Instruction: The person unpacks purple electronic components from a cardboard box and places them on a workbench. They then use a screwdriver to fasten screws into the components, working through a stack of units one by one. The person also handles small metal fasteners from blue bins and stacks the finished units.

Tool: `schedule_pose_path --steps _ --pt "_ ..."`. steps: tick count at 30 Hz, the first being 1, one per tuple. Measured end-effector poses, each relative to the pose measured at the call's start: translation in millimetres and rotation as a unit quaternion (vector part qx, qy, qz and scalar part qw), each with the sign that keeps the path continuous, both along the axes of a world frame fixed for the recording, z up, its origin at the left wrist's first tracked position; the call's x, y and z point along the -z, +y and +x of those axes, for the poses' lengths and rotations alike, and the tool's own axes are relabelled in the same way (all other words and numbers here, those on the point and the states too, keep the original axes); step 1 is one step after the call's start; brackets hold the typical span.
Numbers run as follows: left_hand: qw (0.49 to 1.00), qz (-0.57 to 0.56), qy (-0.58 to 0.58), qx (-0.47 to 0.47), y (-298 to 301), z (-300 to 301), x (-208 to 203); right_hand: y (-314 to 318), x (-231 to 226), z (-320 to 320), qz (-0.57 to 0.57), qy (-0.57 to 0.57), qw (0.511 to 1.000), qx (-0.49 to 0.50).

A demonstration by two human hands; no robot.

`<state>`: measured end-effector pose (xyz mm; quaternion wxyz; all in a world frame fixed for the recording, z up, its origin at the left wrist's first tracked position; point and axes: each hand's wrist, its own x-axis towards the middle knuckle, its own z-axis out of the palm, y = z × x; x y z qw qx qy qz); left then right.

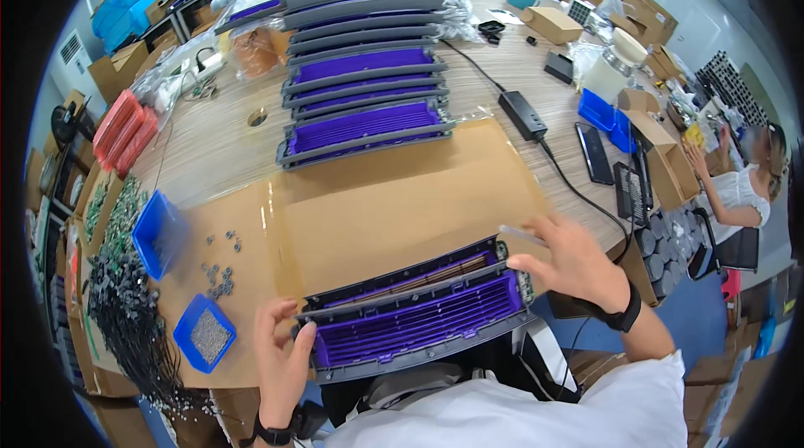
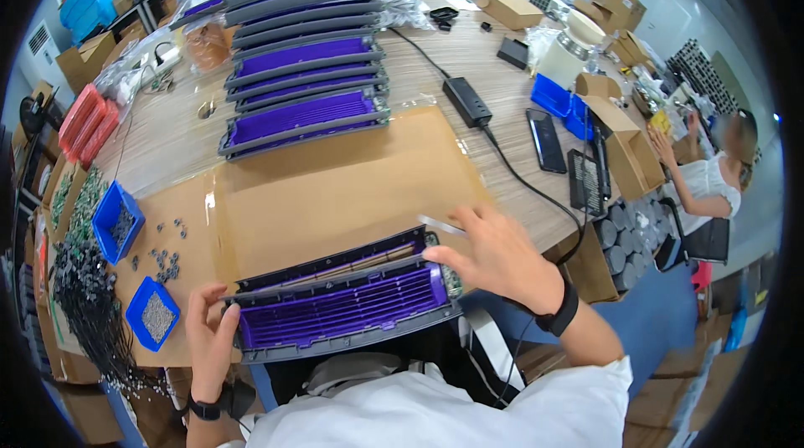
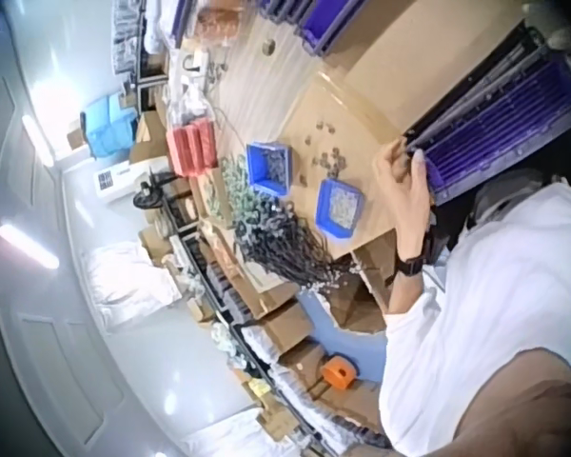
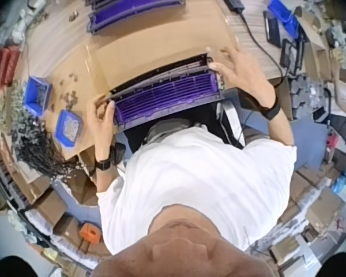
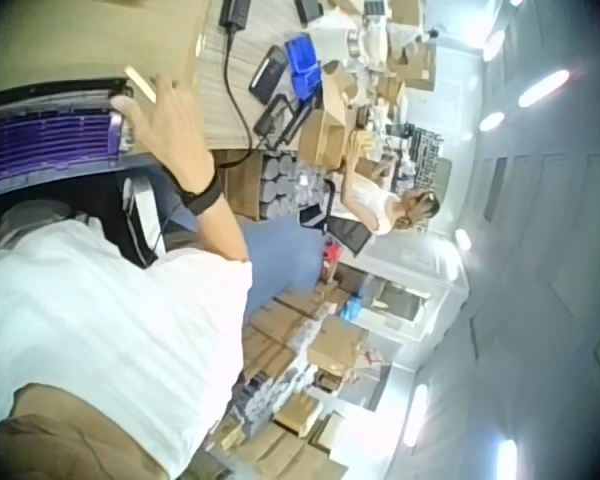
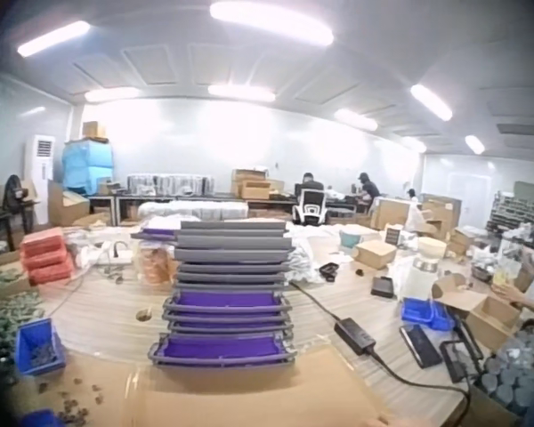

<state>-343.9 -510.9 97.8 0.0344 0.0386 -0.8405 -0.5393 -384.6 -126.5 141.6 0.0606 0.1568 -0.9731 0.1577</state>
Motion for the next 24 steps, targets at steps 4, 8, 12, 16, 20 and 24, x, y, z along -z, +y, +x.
schedule_pose_path --steps 4,8,12,16,20,24 --pt "0.99 0.114 -0.075 -0.047 8 15 12 3 17 37 -0.222 -0.247 0.937 0.108" --pt "0.975 0.196 -0.059 -0.087 15 16 23 -7 27 45 -0.3 -0.213 0.919 0.14" --pt "0.959 0.261 -0.053 -0.099 16 4 15 -17 6 22 -0.278 -0.174 0.933 0.148" --pt "0.961 0.26 -0.061 -0.078 17 -10 12 -9 25 -1 -0.239 -0.165 0.947 0.135" --pt "0.951 0.285 -0.085 -0.08 9 -8 22 3 51 -9 -0.21 -0.125 0.965 0.096" --pt "0.916 0.371 -0.126 -0.08 19 -1 0 15 50 -21 -0.348 -0.268 0.898 0.023"
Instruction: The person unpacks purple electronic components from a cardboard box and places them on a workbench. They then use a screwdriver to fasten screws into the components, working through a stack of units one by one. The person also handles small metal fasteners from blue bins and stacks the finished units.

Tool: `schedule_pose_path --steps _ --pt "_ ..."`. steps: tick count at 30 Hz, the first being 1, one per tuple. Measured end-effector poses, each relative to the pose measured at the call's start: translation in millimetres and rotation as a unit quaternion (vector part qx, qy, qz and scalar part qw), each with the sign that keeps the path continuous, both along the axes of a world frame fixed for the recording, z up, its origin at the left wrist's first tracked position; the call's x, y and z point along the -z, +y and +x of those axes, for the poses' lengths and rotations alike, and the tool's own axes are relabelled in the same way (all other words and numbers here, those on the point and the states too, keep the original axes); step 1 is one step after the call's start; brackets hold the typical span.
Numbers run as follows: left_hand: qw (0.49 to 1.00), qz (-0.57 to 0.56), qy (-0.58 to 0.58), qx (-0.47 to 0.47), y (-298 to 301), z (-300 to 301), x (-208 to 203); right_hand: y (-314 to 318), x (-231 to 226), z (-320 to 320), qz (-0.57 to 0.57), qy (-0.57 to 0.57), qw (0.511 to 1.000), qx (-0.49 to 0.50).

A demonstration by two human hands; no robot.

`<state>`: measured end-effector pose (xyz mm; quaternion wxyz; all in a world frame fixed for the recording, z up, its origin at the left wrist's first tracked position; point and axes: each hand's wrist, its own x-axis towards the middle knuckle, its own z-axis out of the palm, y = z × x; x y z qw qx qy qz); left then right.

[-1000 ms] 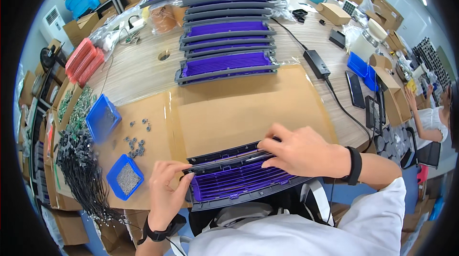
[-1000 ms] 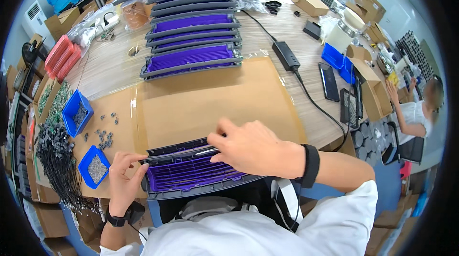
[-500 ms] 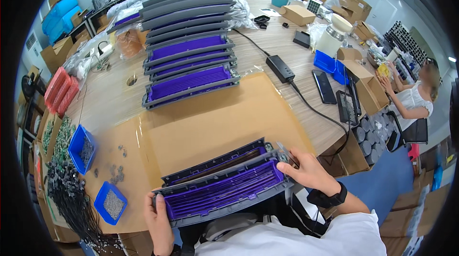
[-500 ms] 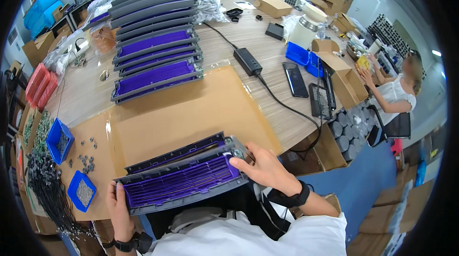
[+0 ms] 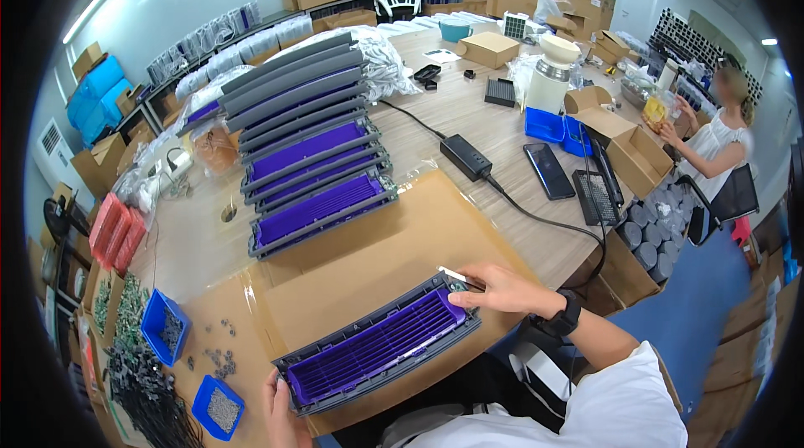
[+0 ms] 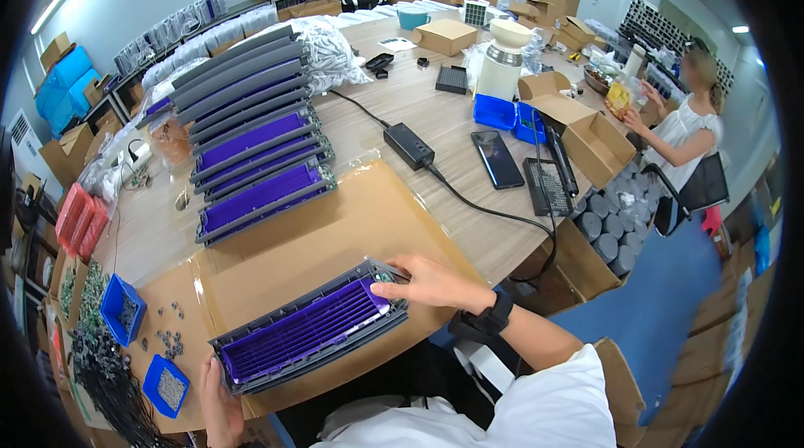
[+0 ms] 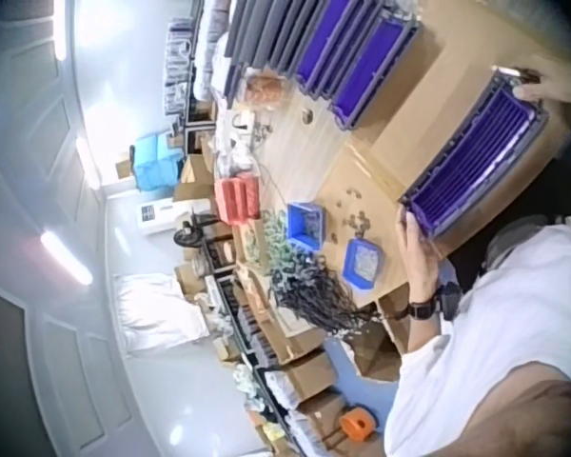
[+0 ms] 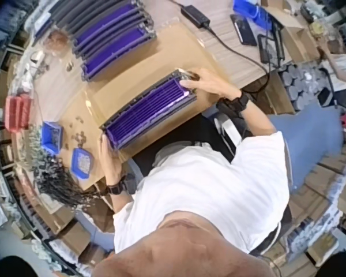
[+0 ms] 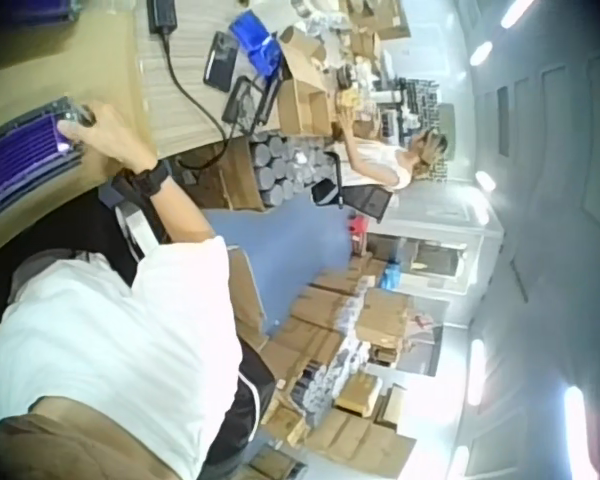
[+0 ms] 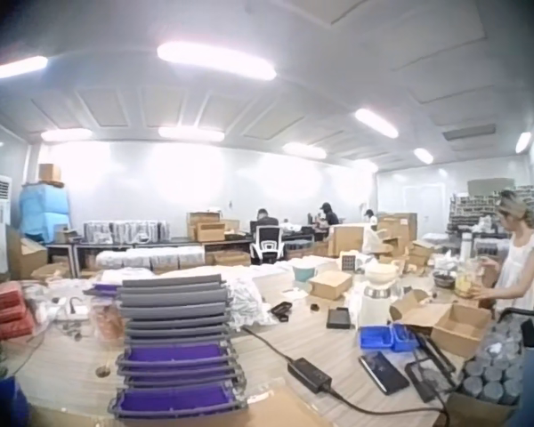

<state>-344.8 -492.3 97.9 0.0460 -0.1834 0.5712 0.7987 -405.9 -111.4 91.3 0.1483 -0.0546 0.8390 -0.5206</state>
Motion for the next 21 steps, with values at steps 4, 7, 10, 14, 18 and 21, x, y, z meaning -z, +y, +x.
schedule_pose_path --steps 4,7,10,14,18,21 --pt "1.0 0.008 -0.024 -0.004 14 9 -17 -3 -5 1 -0.096 -0.011 0.993 -0.068" --pt "0.999 -0.013 -0.032 0.01 17 2 -19 2 -17 16 -0.124 -0.14 0.982 -0.035" --pt "0.999 -0.018 -0.029 0.014 25 -16 -24 9 -3 36 -0.225 -0.184 0.955 0.063" --pt "0.996 0.006 0.052 0.079 62 -65 -38 30 -7 53 -0.33 -0.18 0.909 0.182" --pt "0.972 -0.028 0.154 0.174 113 -125 -59 57 -17 66 -0.383 -0.112 0.872 0.283" --pt "0.954 -0.04 0.18 0.238 157 -186 -62 71 -17 67 -0.417 -0.072 0.842 0.334"
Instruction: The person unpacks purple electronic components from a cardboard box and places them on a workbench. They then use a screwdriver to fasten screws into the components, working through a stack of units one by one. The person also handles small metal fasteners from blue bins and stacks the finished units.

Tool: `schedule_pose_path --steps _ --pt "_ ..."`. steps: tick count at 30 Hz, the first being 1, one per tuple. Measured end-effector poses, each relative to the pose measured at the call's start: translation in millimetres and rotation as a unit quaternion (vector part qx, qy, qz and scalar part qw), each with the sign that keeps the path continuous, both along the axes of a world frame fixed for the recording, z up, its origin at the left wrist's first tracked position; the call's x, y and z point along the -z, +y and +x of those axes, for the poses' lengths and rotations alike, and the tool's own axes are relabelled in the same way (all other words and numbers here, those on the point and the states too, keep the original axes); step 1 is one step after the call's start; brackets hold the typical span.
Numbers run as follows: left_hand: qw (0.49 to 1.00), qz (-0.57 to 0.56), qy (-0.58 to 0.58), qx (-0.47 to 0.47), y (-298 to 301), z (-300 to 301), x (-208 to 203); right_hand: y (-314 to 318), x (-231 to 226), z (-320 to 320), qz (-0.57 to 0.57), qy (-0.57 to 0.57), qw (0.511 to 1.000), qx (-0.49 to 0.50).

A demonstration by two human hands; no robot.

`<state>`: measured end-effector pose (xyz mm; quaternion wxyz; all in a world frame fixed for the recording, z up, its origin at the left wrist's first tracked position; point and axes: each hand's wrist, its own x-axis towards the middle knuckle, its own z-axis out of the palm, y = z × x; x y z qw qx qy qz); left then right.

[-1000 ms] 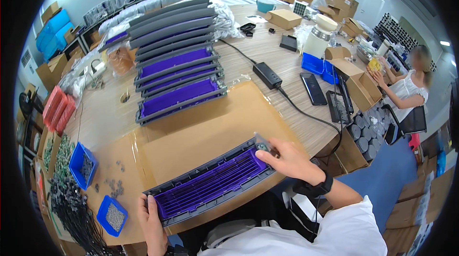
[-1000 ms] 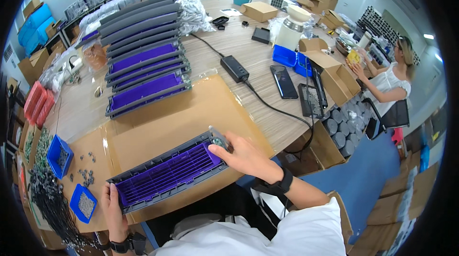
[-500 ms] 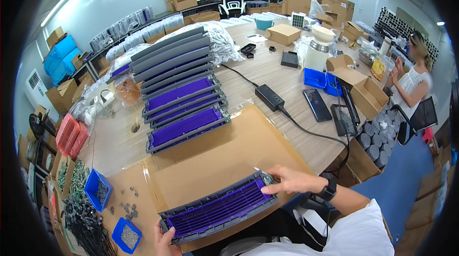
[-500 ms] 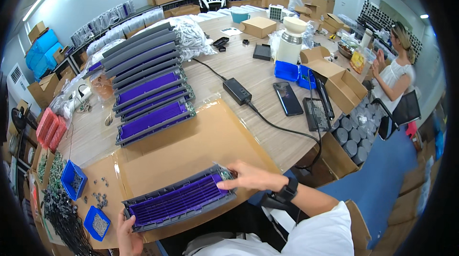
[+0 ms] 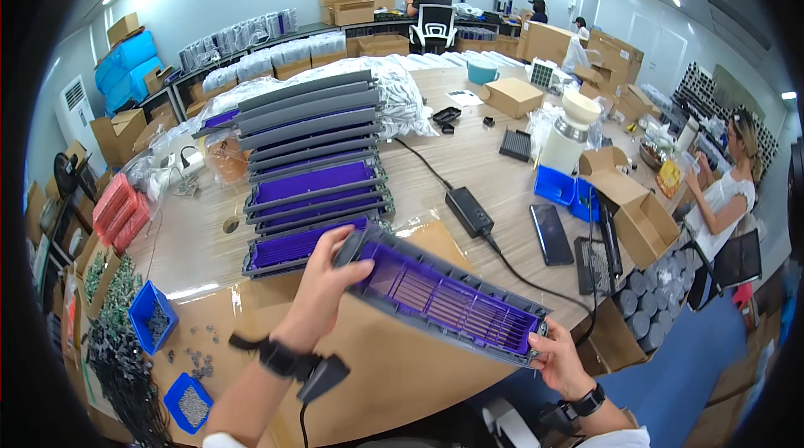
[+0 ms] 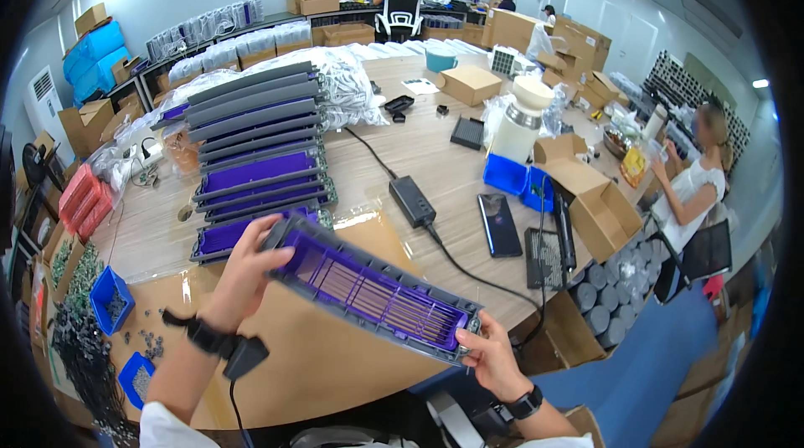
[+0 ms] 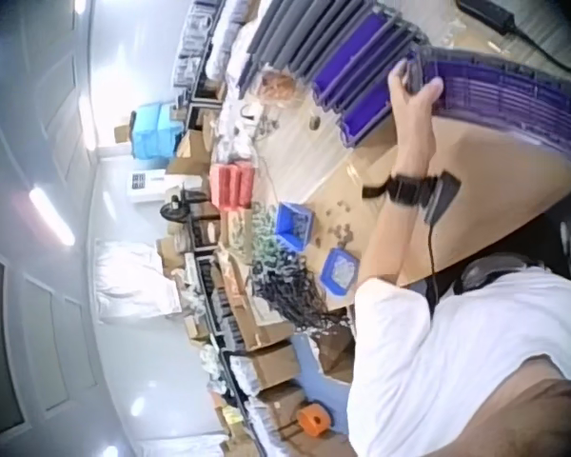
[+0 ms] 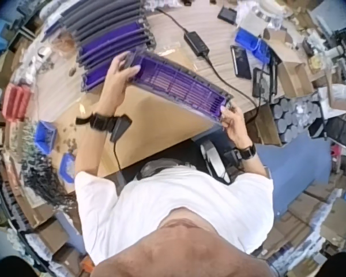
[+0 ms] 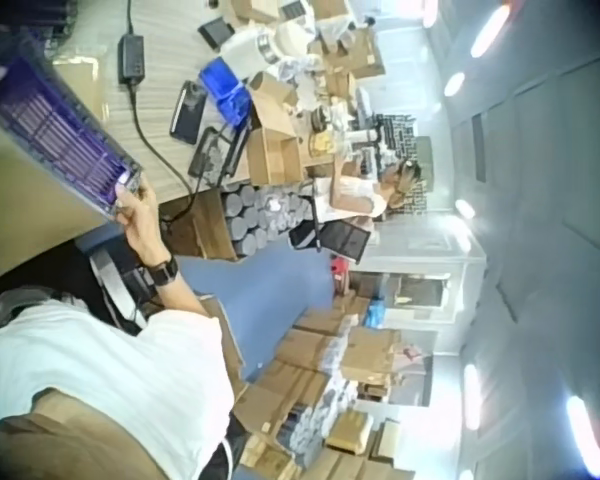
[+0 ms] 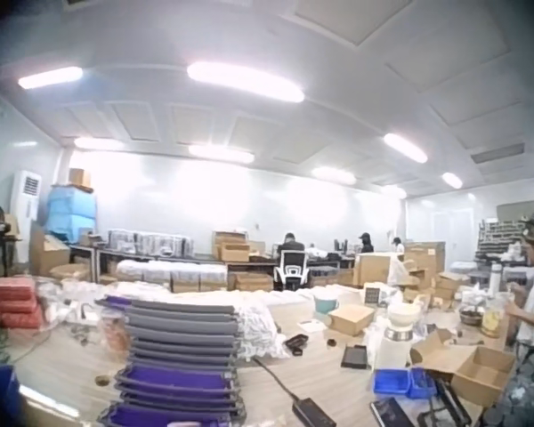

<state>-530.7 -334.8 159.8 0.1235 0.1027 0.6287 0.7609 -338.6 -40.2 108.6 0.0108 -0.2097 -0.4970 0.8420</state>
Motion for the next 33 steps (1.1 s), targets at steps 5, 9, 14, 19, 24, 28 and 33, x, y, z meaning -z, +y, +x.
schedule_pose_path --steps 5,9,14,19,24,28,33 --pt "0.995 -0.078 0.01 0.054 69 -95 -2 -5 9 -24 -0.017 -0.023 0.994 0.106" --pt "0.989 -0.141 0.025 0.045 104 -145 13 -16 18 -53 -0.024 -0.02 0.991 0.13" --pt "0.987 -0.159 0.036 0.011 144 -189 52 -11 34 -73 -0.036 0.003 0.986 0.161" --pt "0.987 -0.147 0.054 -0.03 157 -201 70 -7 39 -85 -0.032 0.018 0.985 0.168" --pt "0.99 -0.123 0.05 -0.039 163 -209 80 -7 36 -97 -0.024 0.024 0.985 0.172" --pt "0.963 -0.228 0.141 -0.037 161 -185 63 1 43 -94 -0.001 0.029 0.988 0.153" --pt "0.949 -0.226 0.21 0.068 127 -116 20 17 43 -73 0.034 0.025 0.982 0.182"
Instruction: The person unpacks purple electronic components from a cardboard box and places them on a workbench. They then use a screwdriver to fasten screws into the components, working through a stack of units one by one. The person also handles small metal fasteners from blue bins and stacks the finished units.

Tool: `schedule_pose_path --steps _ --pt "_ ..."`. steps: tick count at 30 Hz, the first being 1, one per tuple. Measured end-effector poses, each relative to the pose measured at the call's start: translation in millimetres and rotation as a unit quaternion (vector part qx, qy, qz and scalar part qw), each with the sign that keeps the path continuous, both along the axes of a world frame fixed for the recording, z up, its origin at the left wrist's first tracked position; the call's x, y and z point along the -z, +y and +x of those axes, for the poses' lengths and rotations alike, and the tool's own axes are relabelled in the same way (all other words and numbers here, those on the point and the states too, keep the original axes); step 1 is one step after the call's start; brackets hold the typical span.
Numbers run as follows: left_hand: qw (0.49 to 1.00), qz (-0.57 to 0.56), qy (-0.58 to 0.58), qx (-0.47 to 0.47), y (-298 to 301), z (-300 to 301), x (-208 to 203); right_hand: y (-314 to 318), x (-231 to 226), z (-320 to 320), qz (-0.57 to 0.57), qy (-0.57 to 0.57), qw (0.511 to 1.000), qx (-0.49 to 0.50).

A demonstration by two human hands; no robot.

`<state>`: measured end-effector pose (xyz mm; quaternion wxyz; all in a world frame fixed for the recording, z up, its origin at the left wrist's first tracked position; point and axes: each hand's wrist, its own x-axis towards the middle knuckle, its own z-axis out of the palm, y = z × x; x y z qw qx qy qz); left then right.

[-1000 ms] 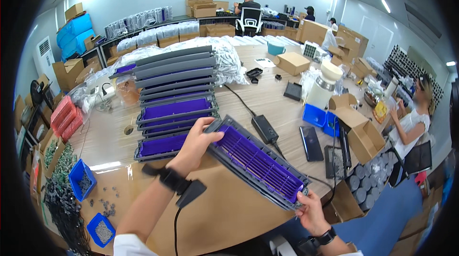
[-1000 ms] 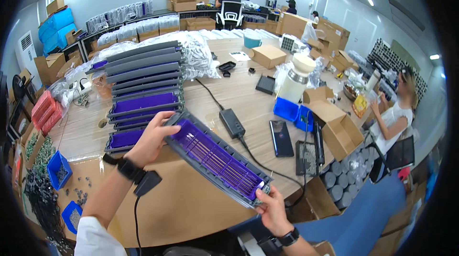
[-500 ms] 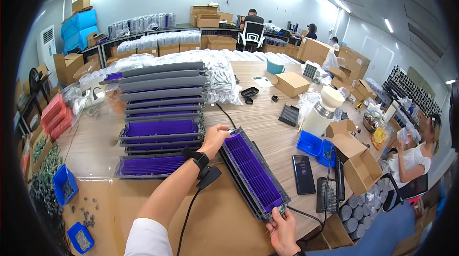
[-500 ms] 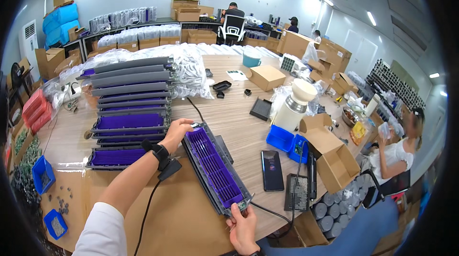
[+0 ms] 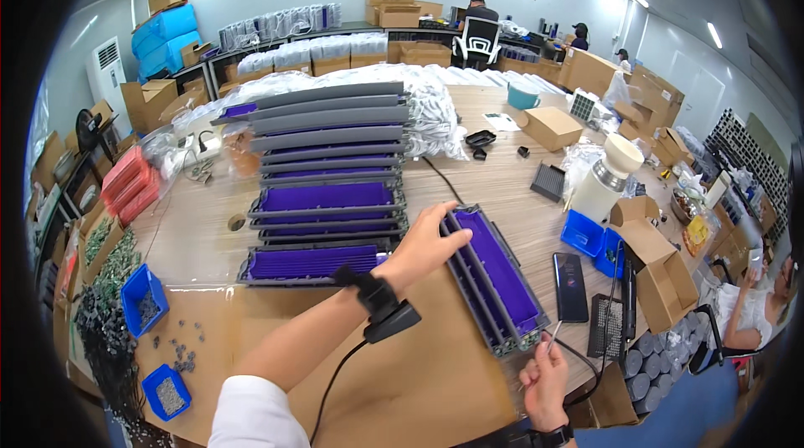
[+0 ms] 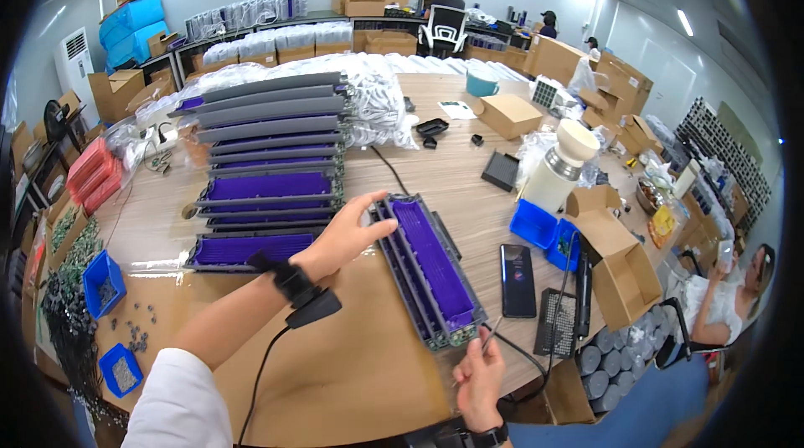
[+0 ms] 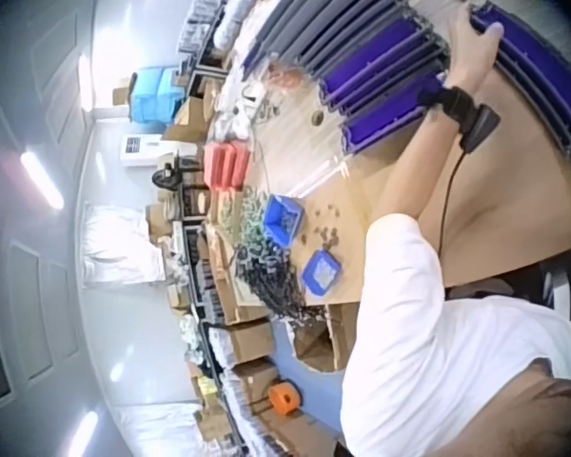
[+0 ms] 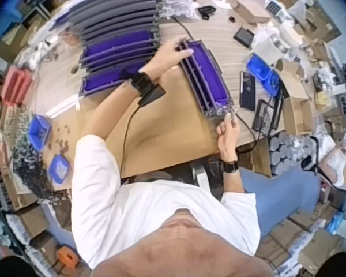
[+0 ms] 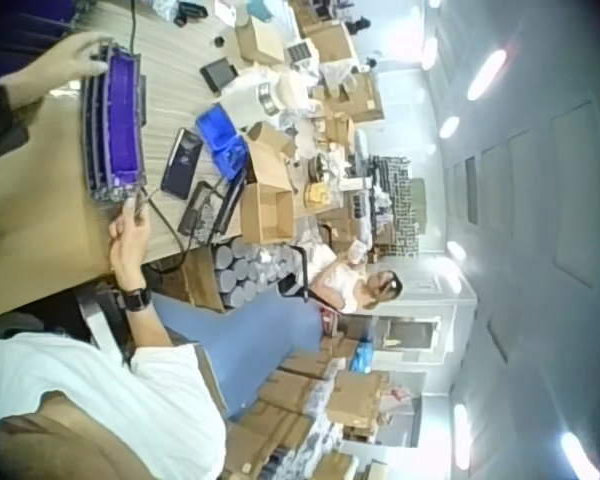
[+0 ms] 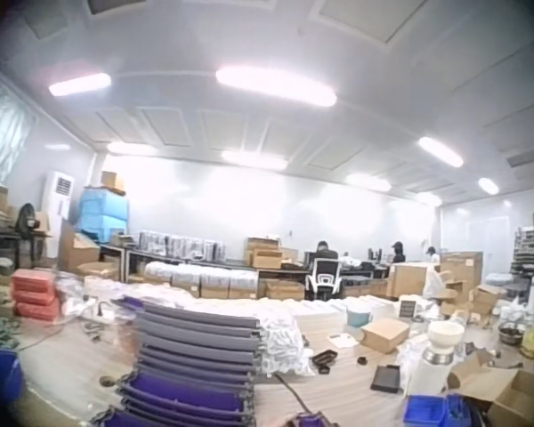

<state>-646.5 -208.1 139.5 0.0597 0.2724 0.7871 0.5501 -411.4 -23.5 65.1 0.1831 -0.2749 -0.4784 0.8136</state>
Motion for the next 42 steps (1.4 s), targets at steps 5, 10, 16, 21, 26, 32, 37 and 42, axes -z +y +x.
schedule_pose_path --steps 5,10,16,21,26,32,37,42 --pt "0.992 -0.071 0.103 0.008 -88 67 -17 -4 -5 20 0.083 0.049 0.993 0.062" --pt "0.948 -0.237 0.158 -0.138 -181 82 -2 -46 -58 11 0.267 0.176 0.947 -0.019" --pt "0.873 -0.432 0.127 -0.188 -223 66 31 -112 -93 -129 0.293 0.114 0.926 -0.211" --pt "0.858 -0.455 0.117 -0.208 -225 49 46 -127 -44 -248 0.259 -0.076 0.94 -0.21" --pt "0.881 -0.41 0.138 -0.194 -218 50 36 -114 -27 -301 0.295 -0.031 0.929 -0.222" --pt "0.919 -0.101 0.136 -0.357 -267 1 36 -109 -28 -304 0.191 -0.052 0.929 -0.312" --pt "0.911 0.152 -0.09 -0.374 -344 -82 68 -117 -20 -309 0.167 -0.044 0.947 -0.269" --pt "0.919 0.222 -0.271 -0.183 -324 -86 70 -108 -8 -311 0.191 -0.05 0.95 -0.242"
